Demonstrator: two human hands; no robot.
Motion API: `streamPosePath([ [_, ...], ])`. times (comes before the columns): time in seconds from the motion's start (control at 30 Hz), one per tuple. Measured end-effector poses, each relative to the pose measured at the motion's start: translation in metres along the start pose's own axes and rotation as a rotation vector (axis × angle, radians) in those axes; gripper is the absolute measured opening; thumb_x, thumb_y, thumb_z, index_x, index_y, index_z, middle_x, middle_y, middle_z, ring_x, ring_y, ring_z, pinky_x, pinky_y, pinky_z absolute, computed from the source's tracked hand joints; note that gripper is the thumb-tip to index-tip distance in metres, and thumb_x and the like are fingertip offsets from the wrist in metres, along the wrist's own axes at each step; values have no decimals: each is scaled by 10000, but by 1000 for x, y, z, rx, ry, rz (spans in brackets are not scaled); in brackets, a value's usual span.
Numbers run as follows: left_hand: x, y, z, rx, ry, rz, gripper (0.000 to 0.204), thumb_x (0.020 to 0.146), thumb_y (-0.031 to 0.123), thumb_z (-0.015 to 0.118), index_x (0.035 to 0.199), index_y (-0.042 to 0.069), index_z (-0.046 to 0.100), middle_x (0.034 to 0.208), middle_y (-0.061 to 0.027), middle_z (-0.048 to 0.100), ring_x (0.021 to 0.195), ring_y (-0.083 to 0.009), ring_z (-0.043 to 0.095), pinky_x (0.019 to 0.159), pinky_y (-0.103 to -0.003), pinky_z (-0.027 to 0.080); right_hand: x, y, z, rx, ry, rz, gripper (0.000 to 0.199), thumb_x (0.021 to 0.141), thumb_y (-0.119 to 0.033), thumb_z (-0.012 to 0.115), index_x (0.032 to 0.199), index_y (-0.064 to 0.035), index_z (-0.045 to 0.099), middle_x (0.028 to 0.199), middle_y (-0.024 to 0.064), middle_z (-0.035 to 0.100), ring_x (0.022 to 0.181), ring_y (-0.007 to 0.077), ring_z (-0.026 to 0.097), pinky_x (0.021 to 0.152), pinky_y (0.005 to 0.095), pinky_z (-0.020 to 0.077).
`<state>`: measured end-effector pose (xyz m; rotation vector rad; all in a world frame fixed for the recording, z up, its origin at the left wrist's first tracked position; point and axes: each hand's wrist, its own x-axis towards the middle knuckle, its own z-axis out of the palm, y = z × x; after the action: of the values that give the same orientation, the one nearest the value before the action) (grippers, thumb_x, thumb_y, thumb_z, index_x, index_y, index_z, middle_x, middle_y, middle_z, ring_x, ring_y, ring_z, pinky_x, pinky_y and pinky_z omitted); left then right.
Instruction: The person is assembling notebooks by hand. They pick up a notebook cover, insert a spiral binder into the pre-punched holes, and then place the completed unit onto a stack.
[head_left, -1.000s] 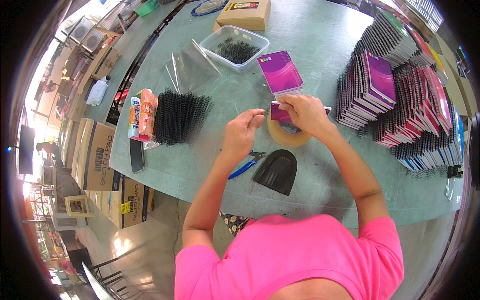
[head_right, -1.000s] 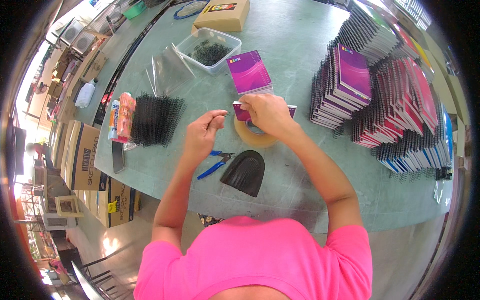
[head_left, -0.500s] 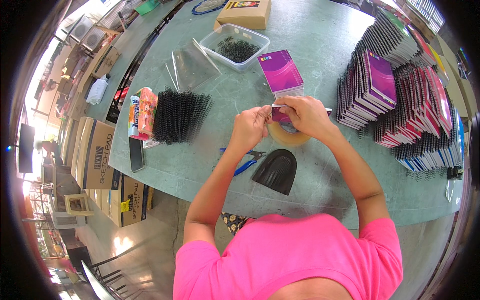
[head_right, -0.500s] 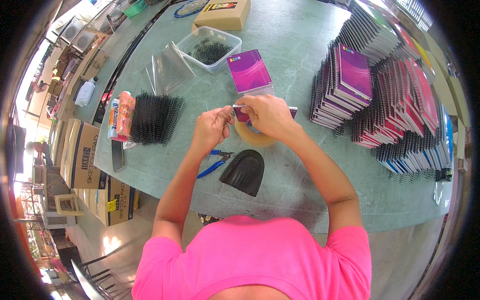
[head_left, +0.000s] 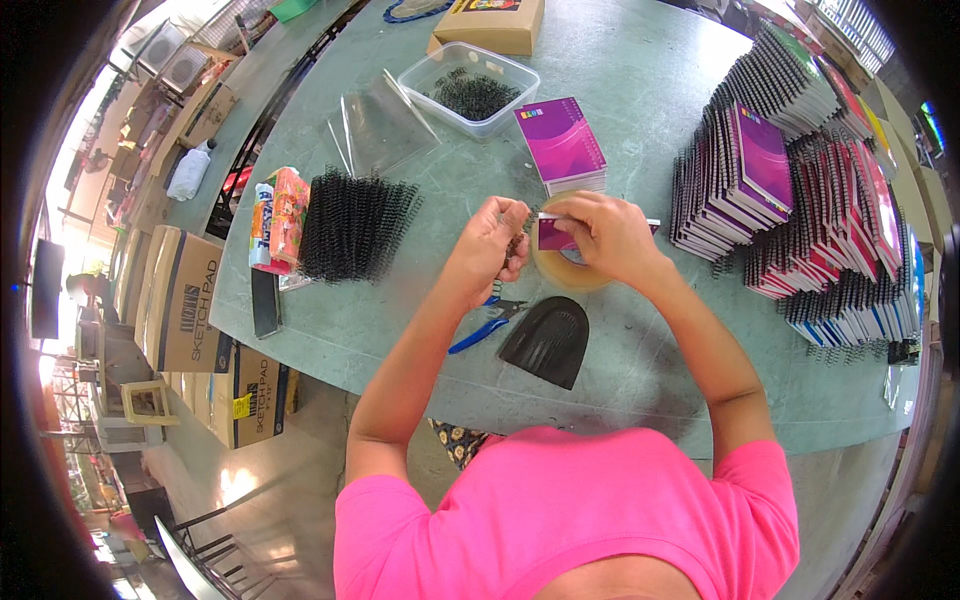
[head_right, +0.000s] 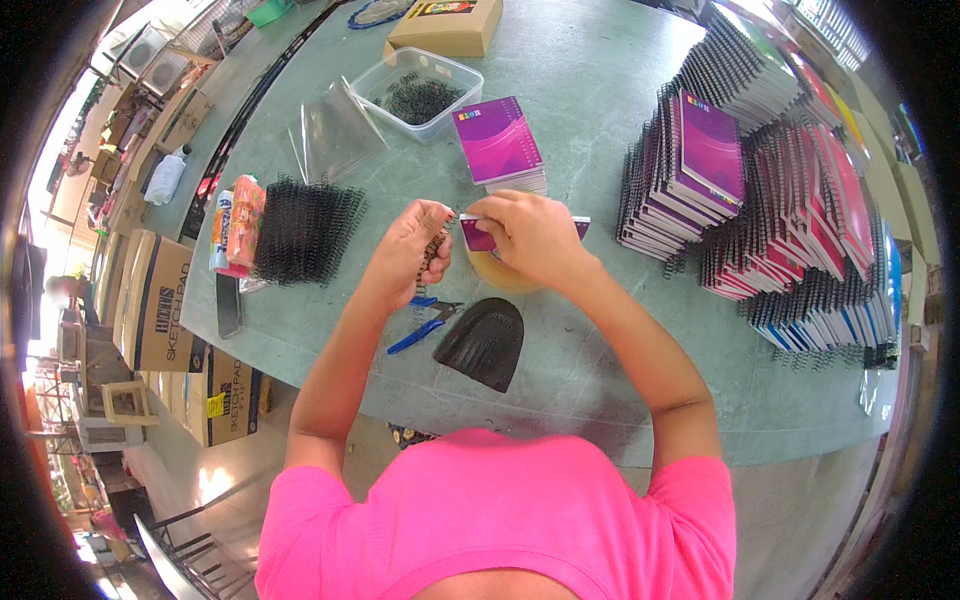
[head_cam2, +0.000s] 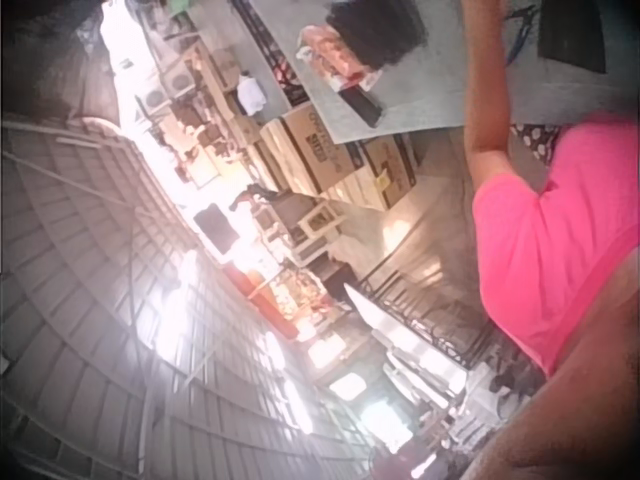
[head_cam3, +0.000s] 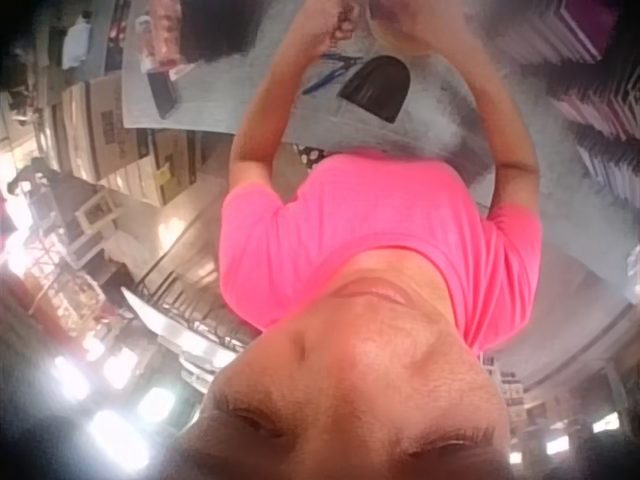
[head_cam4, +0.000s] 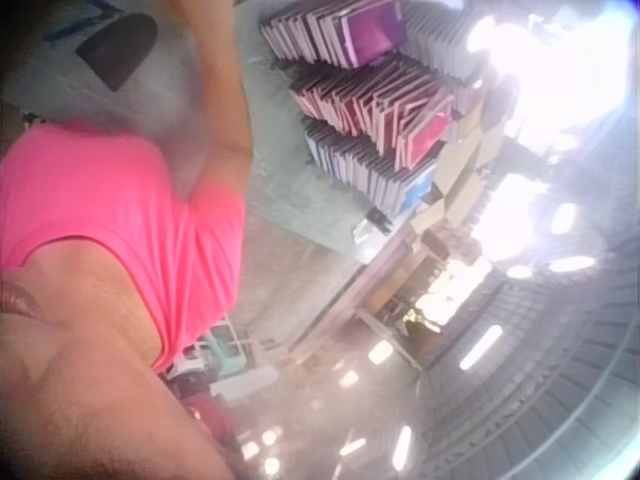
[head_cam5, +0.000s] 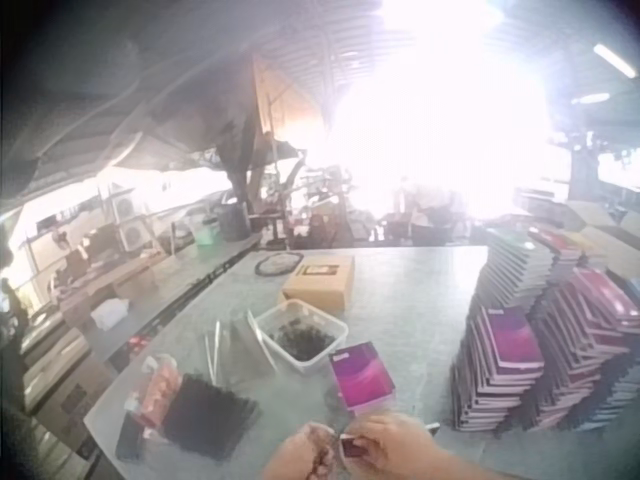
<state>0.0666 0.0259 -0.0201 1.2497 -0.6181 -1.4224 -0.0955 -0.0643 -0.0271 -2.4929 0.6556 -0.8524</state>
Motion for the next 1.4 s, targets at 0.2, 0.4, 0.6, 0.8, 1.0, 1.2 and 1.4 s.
streamPosePath([
  [0.2,-4,-14,-9,623,-20,445,229,955,255,496,935,36,559,620,25,472,519,-48,433,443,-206,326,8,-6,-6,-15,-55,88,138,822,-143,563,909,-100,662,829,67,640,756,286,623,659,385,489],
  [0.4,2,-13,-12,427,56,214,270,945,291,522,888,31,559,541,30,427,470,-41,386,438,-213,318,6,-4,-5,20,-66,57,177,777,-111,636,948,-85,675,886,89,664,735,258,638,641,339,505],
  [0.6,14,-10,-1,780,237,763,269,912,282,569,849,20,572,553,-15,466,463,-78,431,461,-250,364,5,0,0,-4,-4,-82,136,792,-134,584,903,-100,654,787,68,632,764,269,622,654,392,483],
  [0.8,-1,9,-15,900,57,690,217,863,175,620,1015,21,619,740,-75,607,631,-92,529,582,-258,421,-2,-8,4,-194,30,-157,101,791,-159,594,853,-92,637,771,55,628,768,245,617,673,378,463],
  [1.0,-6,19,-27,958,24,401,168,841,151,638,949,23,623,742,-91,586,663,-191,551,615,-316,439,0,-2,12,-72,121,-71,198,800,-186,615,958,-93,542,859,75,616,781,267,612,672,388,438],
  [1.2,-31,-2,5,1234,254,857,206,797,160,667,874,-13,588,855,-143,611,785,-337,569,688,-420,446,0,-5,7,50,130,-38,230,759,-54,602,975,-69,523,854,84,565,781,302,598,691,386,466],
  [1.4,-24,-89,4,1262,-8,437,415,725,150,732,1052,2,523,898,-167,604,838,-348,595,710,-437,462,6,-18,12,-32,97,-53,193,769,-64,619,957,-54,573,878,82,612,797,280,625,730,368,496],
])
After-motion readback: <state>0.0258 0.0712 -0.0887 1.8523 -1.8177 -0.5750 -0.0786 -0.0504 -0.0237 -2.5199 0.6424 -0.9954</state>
